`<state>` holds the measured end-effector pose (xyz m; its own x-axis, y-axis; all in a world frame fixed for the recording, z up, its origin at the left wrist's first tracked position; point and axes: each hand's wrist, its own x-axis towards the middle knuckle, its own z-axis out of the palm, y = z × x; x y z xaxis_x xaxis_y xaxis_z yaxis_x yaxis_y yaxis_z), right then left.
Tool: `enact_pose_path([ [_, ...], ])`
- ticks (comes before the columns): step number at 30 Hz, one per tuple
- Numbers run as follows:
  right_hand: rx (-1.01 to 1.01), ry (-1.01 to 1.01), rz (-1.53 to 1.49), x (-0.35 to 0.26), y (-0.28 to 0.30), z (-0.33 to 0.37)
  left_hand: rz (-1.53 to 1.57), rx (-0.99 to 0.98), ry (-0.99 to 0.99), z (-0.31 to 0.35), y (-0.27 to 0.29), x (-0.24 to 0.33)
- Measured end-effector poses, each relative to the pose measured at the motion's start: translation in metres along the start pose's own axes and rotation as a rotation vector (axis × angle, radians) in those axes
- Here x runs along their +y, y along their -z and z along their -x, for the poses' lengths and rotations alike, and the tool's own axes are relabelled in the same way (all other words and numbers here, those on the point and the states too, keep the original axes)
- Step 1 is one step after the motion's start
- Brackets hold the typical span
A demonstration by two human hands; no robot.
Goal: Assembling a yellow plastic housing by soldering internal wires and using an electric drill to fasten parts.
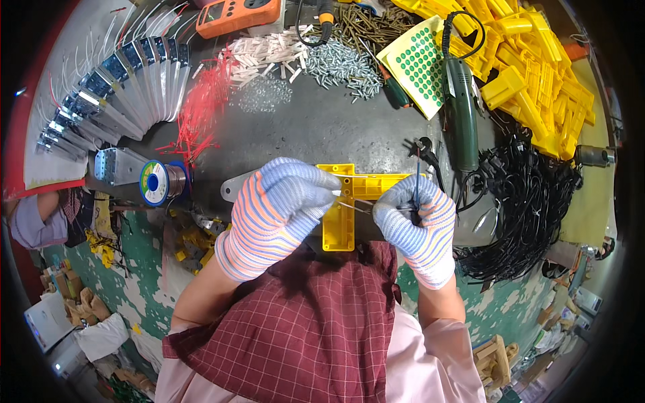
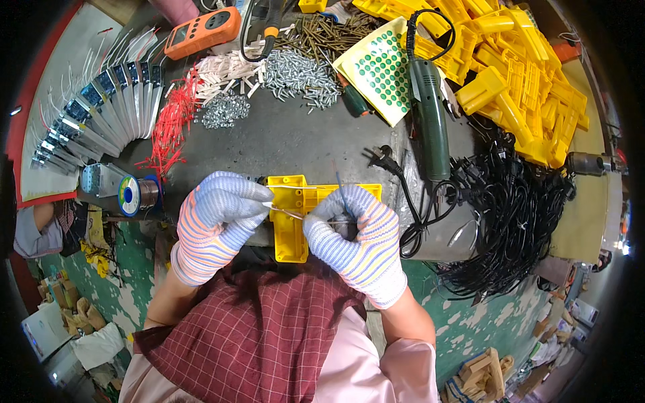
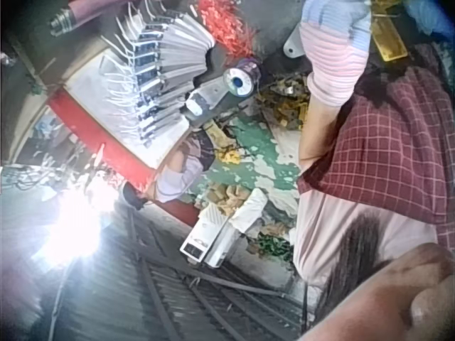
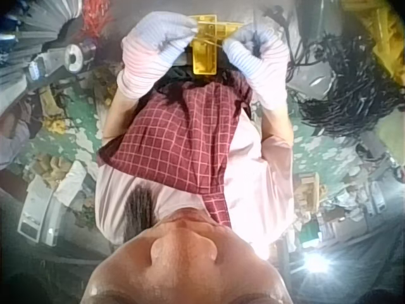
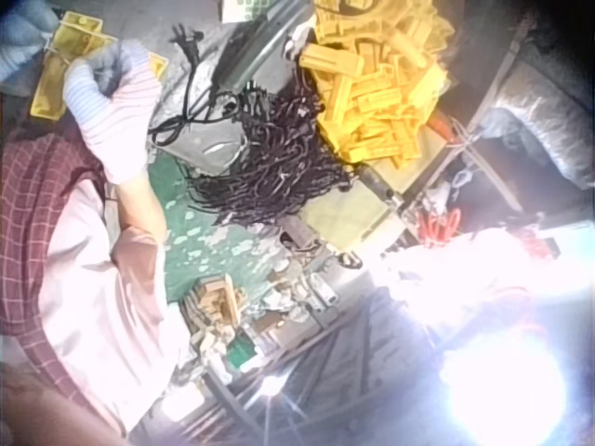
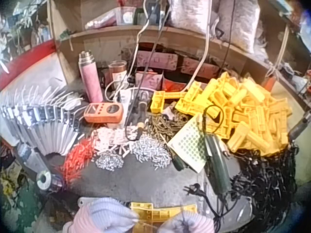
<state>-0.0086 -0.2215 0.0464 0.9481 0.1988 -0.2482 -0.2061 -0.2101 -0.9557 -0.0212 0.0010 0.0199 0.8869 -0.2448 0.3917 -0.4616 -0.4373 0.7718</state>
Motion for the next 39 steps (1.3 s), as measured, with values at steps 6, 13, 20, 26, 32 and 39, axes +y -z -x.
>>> enact_pose_path([
  [6, -0.188, 0.031, 0.079, -0.004, -0.003, -0.012, 0.071, -0.027, 0.003, -0.003, -0.007, 0.000],
  [13, -0.012, 0.441, 0.329, 0.023, -0.018, 0.000, -0.490, -0.158, -0.219, -0.008, -0.017, 0.033],
  [20, 0.000, -0.018, -0.239, 0.014, -0.011, 0.010, 0.175, 0.022, 0.261, -0.015, 0.011, 0.031],
  [26, 0.011, 0.070, -0.140, 0.022, -0.017, 0.013, 0.117, 0.067, 0.128, -0.014, -0.018, 0.019],
  [32, -0.031, 0.109, -0.086, 0.021, -0.018, 0.010, 0.493, 0.108, 0.319, -0.004, -0.032, 0.014],
  [39, -0.097, 0.171, 0.102, 0.019, -0.008, 0.008, 0.599, -0.070, 0.502, -0.013, -0.010, 0.015],
])
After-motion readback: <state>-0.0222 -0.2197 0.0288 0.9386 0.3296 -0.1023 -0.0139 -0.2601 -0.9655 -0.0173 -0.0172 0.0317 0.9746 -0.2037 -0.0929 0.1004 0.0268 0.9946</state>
